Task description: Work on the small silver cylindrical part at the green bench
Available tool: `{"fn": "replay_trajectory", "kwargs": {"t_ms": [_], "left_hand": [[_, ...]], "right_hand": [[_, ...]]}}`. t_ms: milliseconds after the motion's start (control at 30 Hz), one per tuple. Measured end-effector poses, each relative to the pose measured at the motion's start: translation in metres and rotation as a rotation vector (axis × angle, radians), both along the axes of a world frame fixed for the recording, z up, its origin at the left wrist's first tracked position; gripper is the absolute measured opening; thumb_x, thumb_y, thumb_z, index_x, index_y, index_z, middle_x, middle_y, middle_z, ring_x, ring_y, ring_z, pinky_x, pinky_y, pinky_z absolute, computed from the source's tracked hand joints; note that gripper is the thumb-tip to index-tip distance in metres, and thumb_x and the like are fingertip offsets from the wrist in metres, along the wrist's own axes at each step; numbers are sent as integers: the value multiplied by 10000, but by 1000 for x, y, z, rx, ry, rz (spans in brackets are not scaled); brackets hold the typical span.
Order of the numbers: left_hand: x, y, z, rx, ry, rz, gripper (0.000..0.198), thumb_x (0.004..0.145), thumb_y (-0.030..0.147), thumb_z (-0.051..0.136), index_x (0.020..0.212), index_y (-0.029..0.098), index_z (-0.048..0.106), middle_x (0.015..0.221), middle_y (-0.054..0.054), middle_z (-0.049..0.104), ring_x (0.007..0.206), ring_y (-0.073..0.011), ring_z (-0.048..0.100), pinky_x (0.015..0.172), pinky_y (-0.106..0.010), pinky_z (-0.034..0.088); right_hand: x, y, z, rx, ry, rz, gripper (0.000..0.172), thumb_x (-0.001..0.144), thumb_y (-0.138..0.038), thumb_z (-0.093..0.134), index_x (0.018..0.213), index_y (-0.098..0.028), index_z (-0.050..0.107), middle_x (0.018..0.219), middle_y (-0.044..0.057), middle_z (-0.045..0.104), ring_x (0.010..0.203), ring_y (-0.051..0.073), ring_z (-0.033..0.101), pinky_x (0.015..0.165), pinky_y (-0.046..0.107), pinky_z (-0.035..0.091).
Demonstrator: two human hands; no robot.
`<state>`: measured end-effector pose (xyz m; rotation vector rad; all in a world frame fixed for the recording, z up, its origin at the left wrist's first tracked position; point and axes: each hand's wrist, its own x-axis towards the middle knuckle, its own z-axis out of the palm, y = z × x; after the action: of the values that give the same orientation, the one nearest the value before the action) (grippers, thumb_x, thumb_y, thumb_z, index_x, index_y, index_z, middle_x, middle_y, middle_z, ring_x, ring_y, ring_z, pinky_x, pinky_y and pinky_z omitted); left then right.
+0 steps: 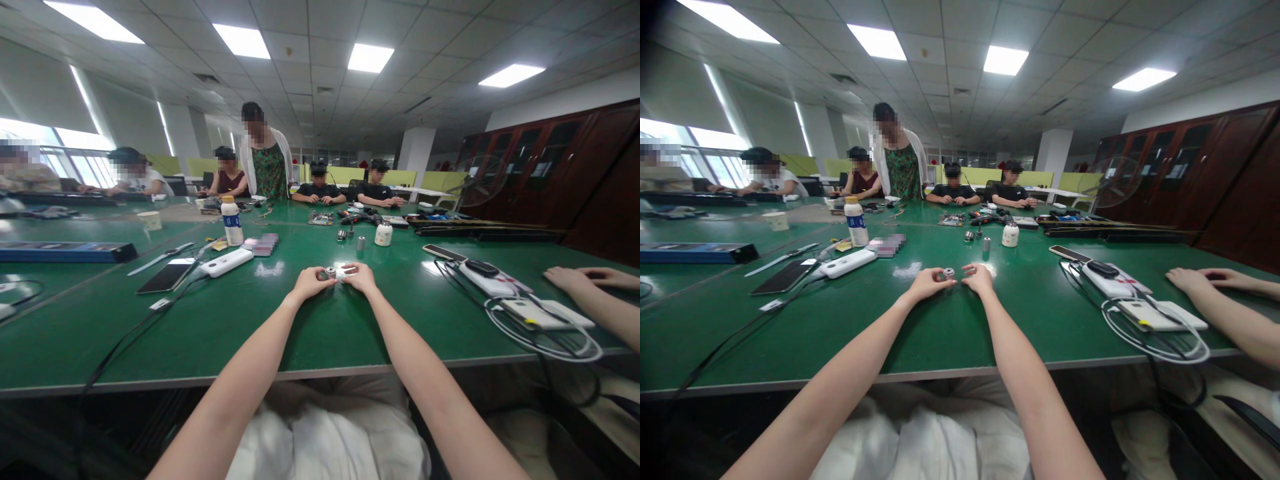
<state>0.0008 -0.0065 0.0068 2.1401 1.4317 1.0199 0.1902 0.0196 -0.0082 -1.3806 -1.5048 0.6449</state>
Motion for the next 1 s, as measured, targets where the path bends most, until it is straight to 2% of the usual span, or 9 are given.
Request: {"fn": "replay_trajectory", "kwargs": {"t_ms": [167,267,433,700,833,1000], "left_hand": [[-1,1,-1,-8,0,-23,543,648,596,682,983,174,747,551,12,577,567,-157,535,517,-230,330],[-1,3,-2,-17,5,-40,526,657,608,669,941,174,757,517,23,554,542,-150,514,514,-231,315],[0,3,-2,-24,7,-74,490,655,606,668,841,162,762,508,22,558,532,-145,502,522,-231,319],[0,4,-3,-22,-1,-95,477,662,592,660,832,157,755,528,15,582,543,-152,519,523,-230,325],[0,3,-2,-24,2,-101,450,661,577,663,797,156,751,539,11,595,549,-155,525,526,-234,327],[2,1,-1,-30,5,-104,429,649,571,668,731,156,736,526,9,593,550,-158,530,523,-236,331]], "right_hand": [[-10,-6,18,150,97,72,338,677,-67,671,997,-174,659,1030,72,697,769,154,709,776,322,581],[-21,-12,27,225,138,172,342,692,-76,652,1022,-168,639,1091,79,674,810,148,710,818,310,573],[-32,-20,30,285,154,276,307,692,-81,634,986,-169,645,1059,67,678,813,153,709,829,326,572],[-32,-23,30,298,111,306,312,696,-55,600,974,-187,655,999,40,688,804,139,695,770,293,579],[-33,-23,29,284,69,287,316,688,-56,616,966,-196,668,963,29,689,764,130,686,724,271,578],[-32,-22,26,250,37,203,335,671,-160,703,1001,-203,669,930,33,681,649,121,668,623,252,573]]}}
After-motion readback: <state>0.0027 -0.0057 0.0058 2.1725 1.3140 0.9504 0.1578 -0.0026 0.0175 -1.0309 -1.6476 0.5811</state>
